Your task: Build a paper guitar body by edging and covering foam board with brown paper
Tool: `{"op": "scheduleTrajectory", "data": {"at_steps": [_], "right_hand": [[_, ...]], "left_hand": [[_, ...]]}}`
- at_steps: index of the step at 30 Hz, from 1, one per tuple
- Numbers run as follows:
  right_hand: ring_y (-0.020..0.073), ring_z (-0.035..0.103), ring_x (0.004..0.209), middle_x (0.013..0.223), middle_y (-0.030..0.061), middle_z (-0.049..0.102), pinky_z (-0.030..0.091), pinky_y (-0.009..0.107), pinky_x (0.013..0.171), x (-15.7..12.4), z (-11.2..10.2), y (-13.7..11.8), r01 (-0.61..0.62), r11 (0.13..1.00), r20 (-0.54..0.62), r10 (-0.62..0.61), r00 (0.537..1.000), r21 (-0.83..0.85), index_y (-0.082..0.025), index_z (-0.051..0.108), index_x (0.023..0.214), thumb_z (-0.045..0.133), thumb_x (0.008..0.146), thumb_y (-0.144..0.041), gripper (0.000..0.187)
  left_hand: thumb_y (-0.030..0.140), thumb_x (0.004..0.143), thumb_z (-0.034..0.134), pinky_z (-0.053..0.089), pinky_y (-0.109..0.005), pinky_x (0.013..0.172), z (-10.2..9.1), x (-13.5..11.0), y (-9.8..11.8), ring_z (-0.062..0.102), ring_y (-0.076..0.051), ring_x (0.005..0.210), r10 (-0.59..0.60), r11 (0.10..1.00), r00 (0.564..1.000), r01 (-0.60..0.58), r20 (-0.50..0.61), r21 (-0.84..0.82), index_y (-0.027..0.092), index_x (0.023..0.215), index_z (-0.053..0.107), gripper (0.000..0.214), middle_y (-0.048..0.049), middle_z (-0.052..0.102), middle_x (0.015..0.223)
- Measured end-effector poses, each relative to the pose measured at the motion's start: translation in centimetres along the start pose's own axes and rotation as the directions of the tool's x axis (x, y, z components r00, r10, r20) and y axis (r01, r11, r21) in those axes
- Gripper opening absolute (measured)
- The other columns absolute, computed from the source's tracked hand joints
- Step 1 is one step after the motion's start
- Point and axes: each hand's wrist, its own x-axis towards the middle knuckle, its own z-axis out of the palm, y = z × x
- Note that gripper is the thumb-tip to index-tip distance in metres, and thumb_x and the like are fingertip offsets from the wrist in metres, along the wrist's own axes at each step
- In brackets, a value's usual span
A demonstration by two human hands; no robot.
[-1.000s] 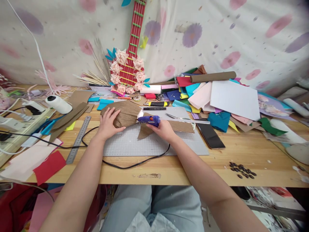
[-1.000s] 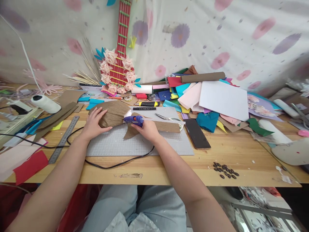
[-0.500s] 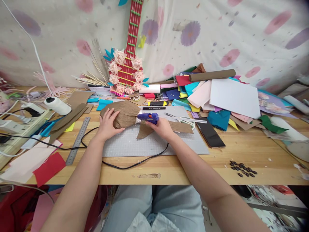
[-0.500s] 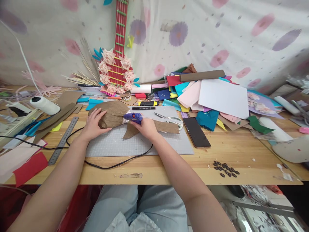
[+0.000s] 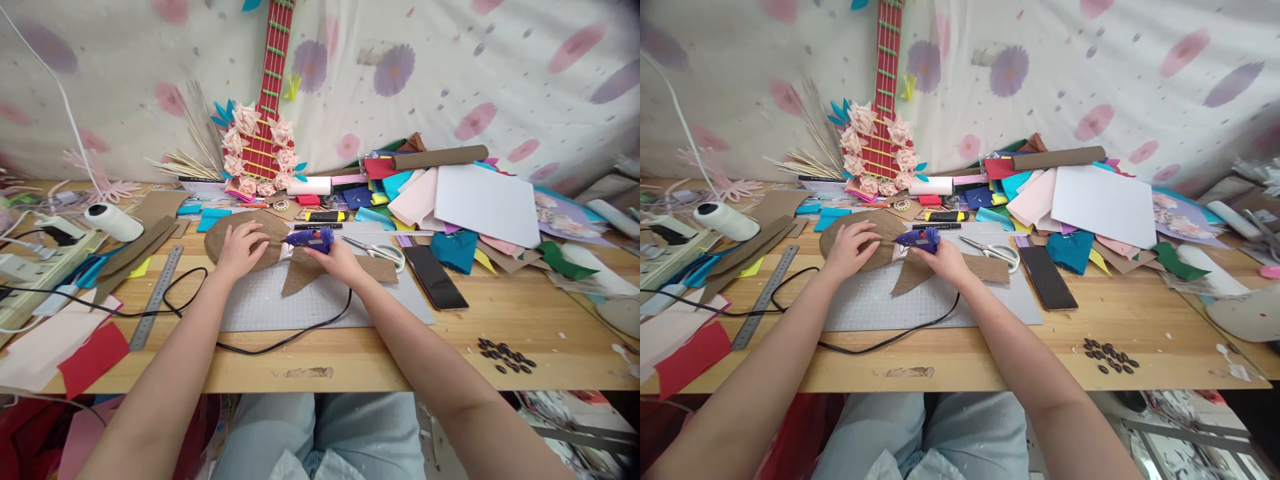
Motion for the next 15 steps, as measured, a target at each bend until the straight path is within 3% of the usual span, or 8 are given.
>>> {"op": "scheduleTrajectory", "data": {"at_steps": [6, 15], "right_hand": [[0.007, 0.043, 0.038, 0.05, -0.0019, 0.054, 0.034, 0.02, 0.039, 1.9, -1.9, 0.0, -0.191, 0.966, 0.251, 0.143, 0.957, 0.175, -0.017, 0.055, 0.067, 0.061, 0.074, -0.047, 0.032], [0.0053, 0.043, 0.04, 0.059, 0.0005, 0.06, 0.036, 0.019, 0.038, 3.2, -1.0, 1.4, -0.182, 0.953, 0.299, 0.106, 0.948, 0.24, -0.016, 0.053, 0.065, 0.062, 0.075, -0.044, 0.031]], "left_hand": [[0.033, 0.078, 0.057, 0.011, -0.057, 0.11, 1.3, 0.9, 0.3, 0.047, -0.024, 0.122, -0.061, 0.996, 0.998, 0.061, 0.007, -0.062, 0.026, 0.079, 0.066, 0.011, -0.0018, 0.062, 0.114], [0.035, 0.08, 0.057, 0.002, -0.057, 0.112, 2.1, 0.8, 0.8, 0.05, -0.024, 0.118, -0.123, 0.992, 0.985, 0.118, -0.123, -0.054, 0.026, 0.073, 0.066, 0.015, -0.0007, 0.067, 0.105]]}}
